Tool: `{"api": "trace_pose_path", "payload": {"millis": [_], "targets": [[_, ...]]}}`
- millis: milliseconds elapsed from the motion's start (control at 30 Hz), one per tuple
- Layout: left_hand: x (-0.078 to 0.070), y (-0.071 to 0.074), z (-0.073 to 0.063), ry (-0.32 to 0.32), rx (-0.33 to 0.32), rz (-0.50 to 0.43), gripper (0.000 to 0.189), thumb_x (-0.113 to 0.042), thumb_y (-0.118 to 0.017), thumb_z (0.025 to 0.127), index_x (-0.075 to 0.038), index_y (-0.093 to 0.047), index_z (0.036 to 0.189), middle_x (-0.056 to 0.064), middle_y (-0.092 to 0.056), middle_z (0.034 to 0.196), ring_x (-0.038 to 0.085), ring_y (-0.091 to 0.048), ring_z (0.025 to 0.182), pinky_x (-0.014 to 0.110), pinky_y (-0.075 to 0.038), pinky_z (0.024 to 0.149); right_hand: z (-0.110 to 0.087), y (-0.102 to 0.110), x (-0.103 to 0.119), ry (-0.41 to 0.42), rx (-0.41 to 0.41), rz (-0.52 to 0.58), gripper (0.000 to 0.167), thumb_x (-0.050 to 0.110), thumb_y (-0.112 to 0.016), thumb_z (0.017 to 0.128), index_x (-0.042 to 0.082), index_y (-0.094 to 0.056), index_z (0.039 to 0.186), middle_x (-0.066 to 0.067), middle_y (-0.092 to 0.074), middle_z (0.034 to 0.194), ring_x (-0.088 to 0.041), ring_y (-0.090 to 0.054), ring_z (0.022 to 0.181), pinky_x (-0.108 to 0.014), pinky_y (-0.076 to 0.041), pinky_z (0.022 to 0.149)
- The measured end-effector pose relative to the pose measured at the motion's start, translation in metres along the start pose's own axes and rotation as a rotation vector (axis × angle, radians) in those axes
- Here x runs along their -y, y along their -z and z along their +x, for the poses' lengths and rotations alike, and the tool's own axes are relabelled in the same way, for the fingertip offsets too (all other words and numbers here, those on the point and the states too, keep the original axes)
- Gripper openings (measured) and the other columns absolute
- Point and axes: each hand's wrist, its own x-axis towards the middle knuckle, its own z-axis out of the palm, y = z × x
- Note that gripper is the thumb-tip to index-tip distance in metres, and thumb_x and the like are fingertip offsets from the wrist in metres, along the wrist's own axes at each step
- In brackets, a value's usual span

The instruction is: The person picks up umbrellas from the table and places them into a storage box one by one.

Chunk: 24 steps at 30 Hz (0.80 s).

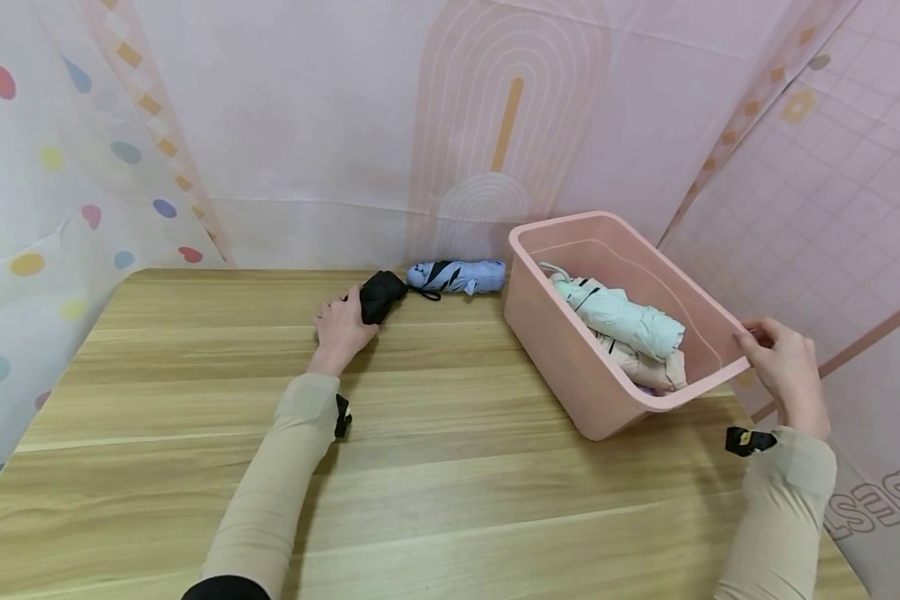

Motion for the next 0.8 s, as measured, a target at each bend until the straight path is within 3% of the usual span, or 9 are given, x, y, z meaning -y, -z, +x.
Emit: {"api": "trace_pose_path", "payload": {"millis": [367, 800], "targets": [[-0.005, 0.002, -0.005, -0.03, -0.05, -0.019, 0.069, -0.024, -0.068, 0.085, -0.007, -0.035, 0.143, 0.037, -0.052, 0.126, 0.054, -0.047, 0.112, 0.069, -0.039, 0.09, 0.001, 0.001, 0.0, 0.025, -0.016, 0.002, 0.035, 0.024, -0.05, 0.097, -0.007, -0.062, 0.109, -0.018, -0.063, 0.084, 0.008, -0.039, 0.06, -0.016, -0.035, 0.053], [-0.027, 0.014, -0.01, -0.145, -0.185, -0.071, 0.069, -0.025, -0.072, 0.081, -0.009, -0.04, 0.14, 0.033, -0.056, 0.123, 0.052, -0.053, 0.106, 0.061, -0.045, 0.085, 0.0, 0.001, 0.001, 0.021, -0.017, 0.0, 0.034, 0.023, -0.05, 0.097, -0.007, -0.062, 0.109, -0.019, -0.062, 0.085, 0.006, -0.04, 0.061, -0.015, -0.035, 0.053]]}}
